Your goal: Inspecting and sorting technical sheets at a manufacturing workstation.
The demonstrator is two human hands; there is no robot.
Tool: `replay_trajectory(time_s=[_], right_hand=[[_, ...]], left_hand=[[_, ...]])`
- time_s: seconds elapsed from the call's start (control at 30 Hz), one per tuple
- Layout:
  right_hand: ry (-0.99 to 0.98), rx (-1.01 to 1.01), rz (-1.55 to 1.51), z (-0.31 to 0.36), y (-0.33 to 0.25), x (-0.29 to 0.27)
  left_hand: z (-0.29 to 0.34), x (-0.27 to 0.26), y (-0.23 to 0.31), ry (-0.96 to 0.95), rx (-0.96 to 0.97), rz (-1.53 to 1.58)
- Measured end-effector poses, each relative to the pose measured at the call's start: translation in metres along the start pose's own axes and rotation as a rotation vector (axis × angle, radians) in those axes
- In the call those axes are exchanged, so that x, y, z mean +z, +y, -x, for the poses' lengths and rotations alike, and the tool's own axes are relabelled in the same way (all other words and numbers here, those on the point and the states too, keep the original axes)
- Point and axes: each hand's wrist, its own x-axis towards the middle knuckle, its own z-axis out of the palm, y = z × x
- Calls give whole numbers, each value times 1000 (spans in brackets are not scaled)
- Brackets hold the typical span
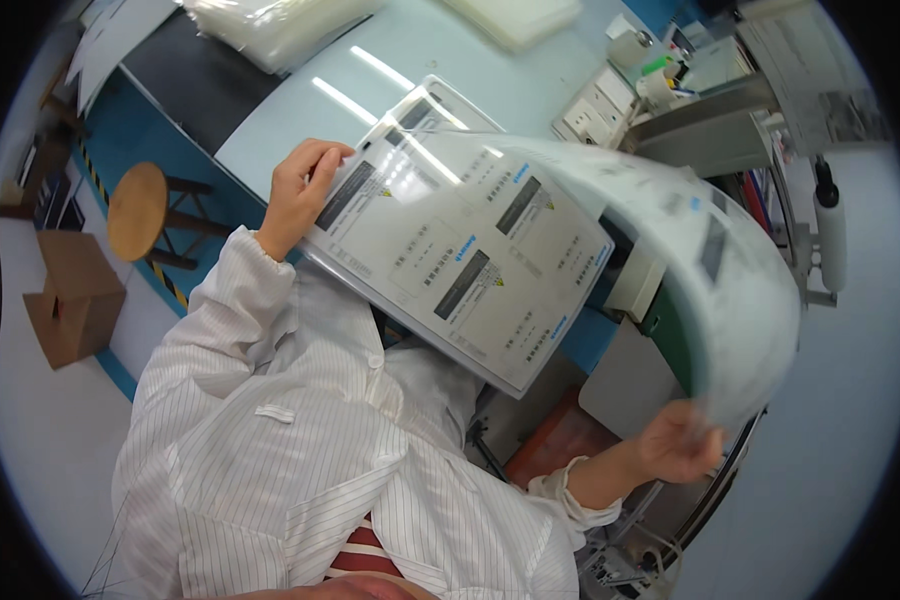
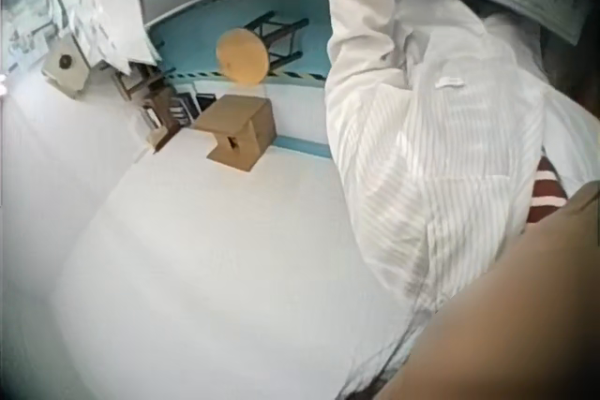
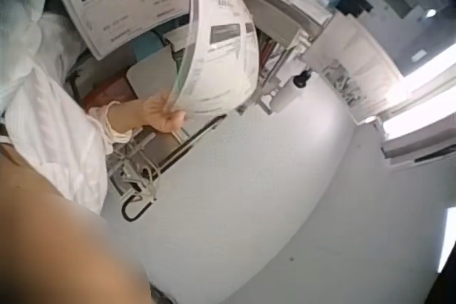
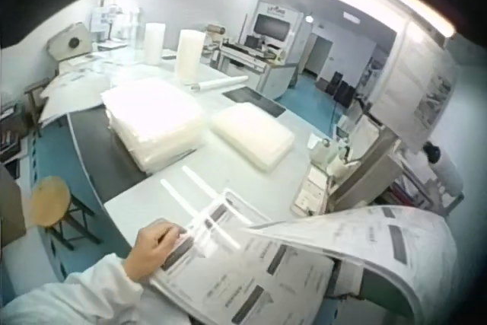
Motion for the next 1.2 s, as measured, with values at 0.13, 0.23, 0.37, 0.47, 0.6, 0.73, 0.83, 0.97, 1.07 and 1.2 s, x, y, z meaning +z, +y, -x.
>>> replay_trajectory(time_s=[0.13,0.23,0.37,0.47,0.6,0.73,0.83,0.97,1.07,1.2], right_hand=[[351,334,271,51,43,-24],[482,507,470,98,80,-37],[618,783,751,127,99,-31],[631,881,835,128,98,-22],[652,945,1038,128,99,-16],[682,884,1159,138,105,-20],[629,846,1395,146,110,-26],[549,721,1611,149,118,-26],[567,668,1630,152,121,-26],[535,601,1714,147,125,-14]], left_hand=[[-7,-28,-1,-406,-450,562],[-17,-32,9,-345,-625,501],[-18,-29,5,-397,-578,195],[-15,-21,5,-388,-583,130],[-11,-10,-3,-263,-325,-5],[-9,-5,-7,-226,-259,-58],[-7,-5,-7,-215,-259,-84],[-6,-4,-3,-191,-244,-132],[-7,-3,-1,-213,-255,-167],[-6,-1,1,-241,-238,-224]])
